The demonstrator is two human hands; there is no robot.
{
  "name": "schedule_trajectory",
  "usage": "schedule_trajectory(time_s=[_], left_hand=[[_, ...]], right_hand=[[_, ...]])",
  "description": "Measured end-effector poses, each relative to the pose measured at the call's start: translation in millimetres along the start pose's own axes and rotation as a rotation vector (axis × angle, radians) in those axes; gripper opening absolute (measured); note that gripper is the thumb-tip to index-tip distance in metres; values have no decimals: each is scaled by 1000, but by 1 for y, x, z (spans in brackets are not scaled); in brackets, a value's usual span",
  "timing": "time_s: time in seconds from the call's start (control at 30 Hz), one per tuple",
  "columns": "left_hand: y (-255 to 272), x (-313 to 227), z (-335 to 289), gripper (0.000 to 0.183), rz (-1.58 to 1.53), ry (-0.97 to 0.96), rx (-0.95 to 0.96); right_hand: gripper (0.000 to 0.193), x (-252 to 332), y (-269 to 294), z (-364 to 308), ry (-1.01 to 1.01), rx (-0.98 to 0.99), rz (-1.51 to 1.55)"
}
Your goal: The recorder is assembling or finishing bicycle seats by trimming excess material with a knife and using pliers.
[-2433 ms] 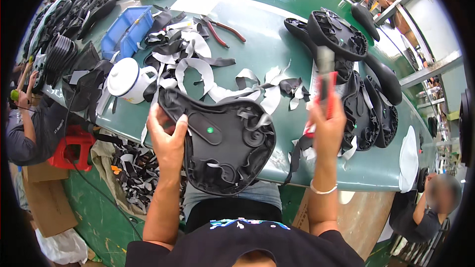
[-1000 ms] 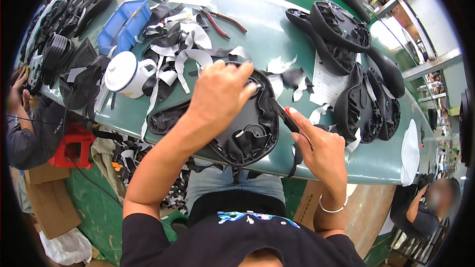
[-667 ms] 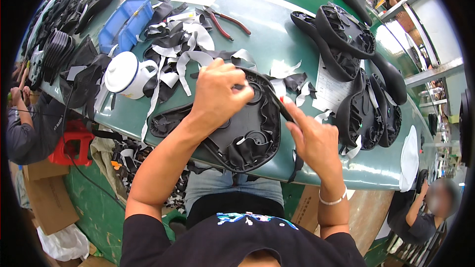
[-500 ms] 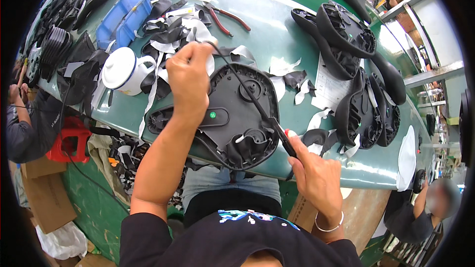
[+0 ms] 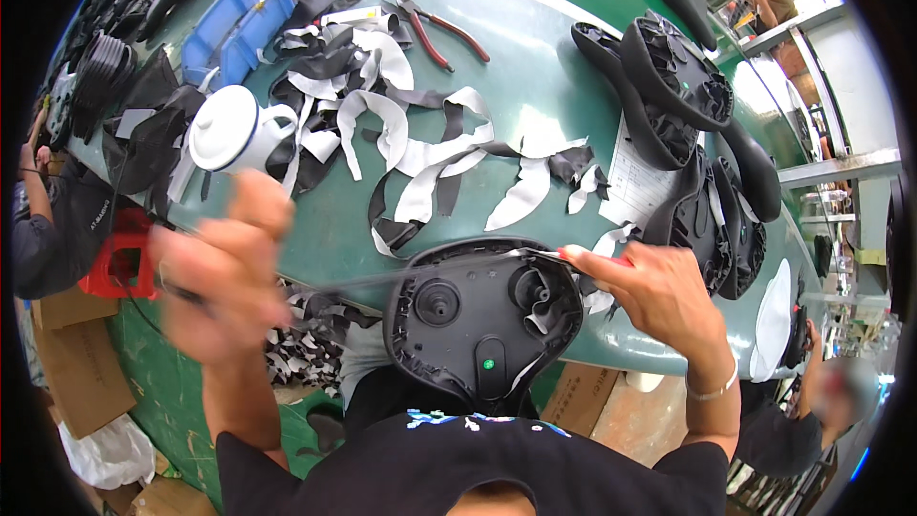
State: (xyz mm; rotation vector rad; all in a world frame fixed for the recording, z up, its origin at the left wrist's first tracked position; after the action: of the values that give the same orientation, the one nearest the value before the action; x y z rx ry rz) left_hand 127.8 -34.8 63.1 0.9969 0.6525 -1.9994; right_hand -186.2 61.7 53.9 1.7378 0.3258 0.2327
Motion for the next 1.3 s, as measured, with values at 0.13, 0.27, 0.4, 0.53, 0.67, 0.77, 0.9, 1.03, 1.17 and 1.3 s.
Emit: schedule_trajectory(time_s=[0.13, 0.27, 0.4, 0.53, 0.67, 0.77, 0.9, 1.03, 1.17, 1.3], left_hand=[[1, 29, 43, 26, 78, 302, 2], [-10, 65, 46, 37, 494, 685, 325], [-45, 77, -37, 50, 441, 1199, 813], [-94, 72, -69, 79, 64, 1003, 178], [-89, 85, -55, 69, -53, 772, -265], [-78, 94, -37, 67, -24, 654, -306], [-88, 84, -42, 63, 129, 559, -353], [-114, 69, -65, 72, 206, 492, -440], [-145, 58, -87, 95, 354, 394, -355], [-144, 51, -97, 97, 450, 315, -338]], right_hand=[[58, 13, -4, -37, -332, 208, 122], [55, 18, -19, -59, -279, 67, 198], [51, 6, -23, -62, -254, 45, 330], [51, -3, -11, -29, -166, -48, 453], [51, -6, -30, -2, -154, -190, 481], [60, 10, -70, -17, -305, -102, 311], [62, 42, -91, -56, -415, -278, 599], [62, 67, -96, -71, -485, -329, 730], [58, 86, -102, -86, -644, -210, 1043], [57, 103, -95, -108, -661, -128, 1354]])
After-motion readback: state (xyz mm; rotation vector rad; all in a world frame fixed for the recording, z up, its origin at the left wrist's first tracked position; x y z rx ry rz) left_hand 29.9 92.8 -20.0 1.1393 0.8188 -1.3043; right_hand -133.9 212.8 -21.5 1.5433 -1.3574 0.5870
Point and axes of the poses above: each hand's wrist, its own z-axis towards the middle knuckle, its own y-axis out of the back of the hand, x = y × z, the point moved 6 cm from there along z, towards the middle knuckle
